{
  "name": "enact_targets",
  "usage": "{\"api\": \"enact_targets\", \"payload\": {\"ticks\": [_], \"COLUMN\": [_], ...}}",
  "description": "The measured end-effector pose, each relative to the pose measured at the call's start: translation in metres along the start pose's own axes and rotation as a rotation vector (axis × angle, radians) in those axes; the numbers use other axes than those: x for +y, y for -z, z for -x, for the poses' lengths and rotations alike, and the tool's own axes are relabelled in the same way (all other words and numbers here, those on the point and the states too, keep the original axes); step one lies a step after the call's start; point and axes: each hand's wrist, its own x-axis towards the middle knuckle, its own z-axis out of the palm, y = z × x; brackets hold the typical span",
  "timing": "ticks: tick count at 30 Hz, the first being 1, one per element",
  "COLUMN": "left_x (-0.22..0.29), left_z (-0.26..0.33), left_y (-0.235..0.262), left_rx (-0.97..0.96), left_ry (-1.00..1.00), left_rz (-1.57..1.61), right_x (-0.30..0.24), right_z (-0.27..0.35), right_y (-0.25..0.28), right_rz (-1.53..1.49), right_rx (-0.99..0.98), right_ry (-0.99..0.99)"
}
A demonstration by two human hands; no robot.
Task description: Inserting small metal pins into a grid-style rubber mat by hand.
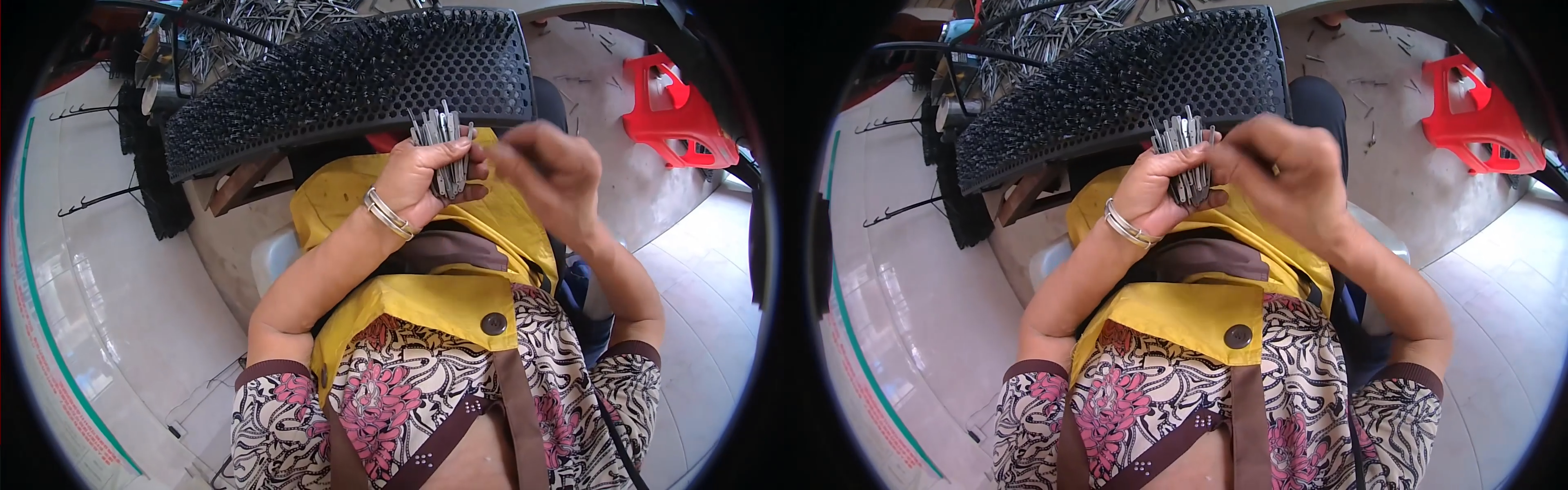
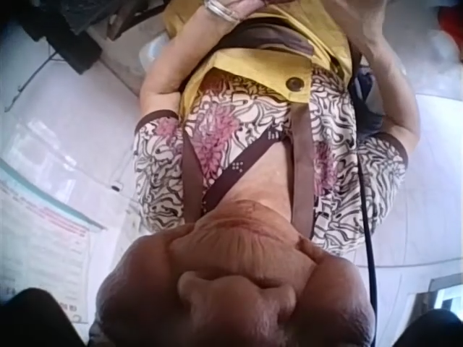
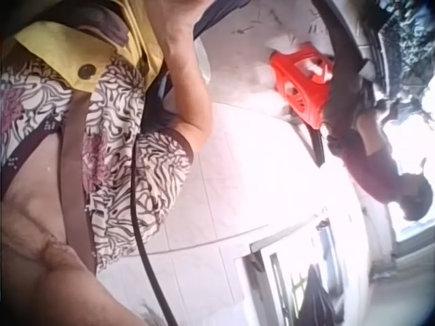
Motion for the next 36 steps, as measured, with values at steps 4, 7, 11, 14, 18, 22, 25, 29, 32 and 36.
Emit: {"api": "enact_targets", "payload": {"ticks": [4, 7, 11, 14, 18, 22, 25, 29, 32, 36], "left_x": [-0.007, -0.008, -0.007, -0.005, -0.009, -0.012, -0.012, -0.012, -0.014, -0.015], "left_z": [-0.002, 0.004, 0.011, 0.007, -0.004, -0.003, 0.000, 0.003, 0.005, 0.004], "left_y": [-0.001, -0.007, -0.014, -0.017, 0.003, 0.005, 0.002, -0.002, -0.004, 0.004], "left_rx": [-0.060, -0.094, -0.051, 0.056, 0.072, 0.101, 0.123, 0.124, 0.141, 0.098], "left_ry": [0.007, -0.023, -0.046, -0.038, -0.035, -0.032, -0.061, -0.094, -0.084, -0.069], "left_rz": [-0.008, -0.066, -0.151, -0.125, 0.044, 0.062, 0.045, 0.026, 0.017, -0.011], "right_x": [0.015, 0.018, 0.012, 0.010, 0.017, 0.025, 0.040, 0.054, 0.060, 0.068], "right_z": [0.001, -0.001, -0.001, -0.001, -0.018, -0.045, -0.064, -0.086, -0.097, -0.105], "right_y": [-0.007, -0.005, 0.001, 0.003, 0.014, 0.018, 0.011, 0.005, 0.004, 0.005], "right_rz": [-0.132, -0.224, -0.200, -0.204, -0.052, 0.131, 0.194, 0.332, 0.419, 0.482], "right_rx": [0.077, -0.007, -0.065, 0.020, 0.237, 0.379, 0.452, 0.423, 0.392, 0.220], "right_ry": [-0.237, -0.339, -0.405, -0.411, -0.260, -0.040, 0.130, 0.293, 0.438, 0.508]}}
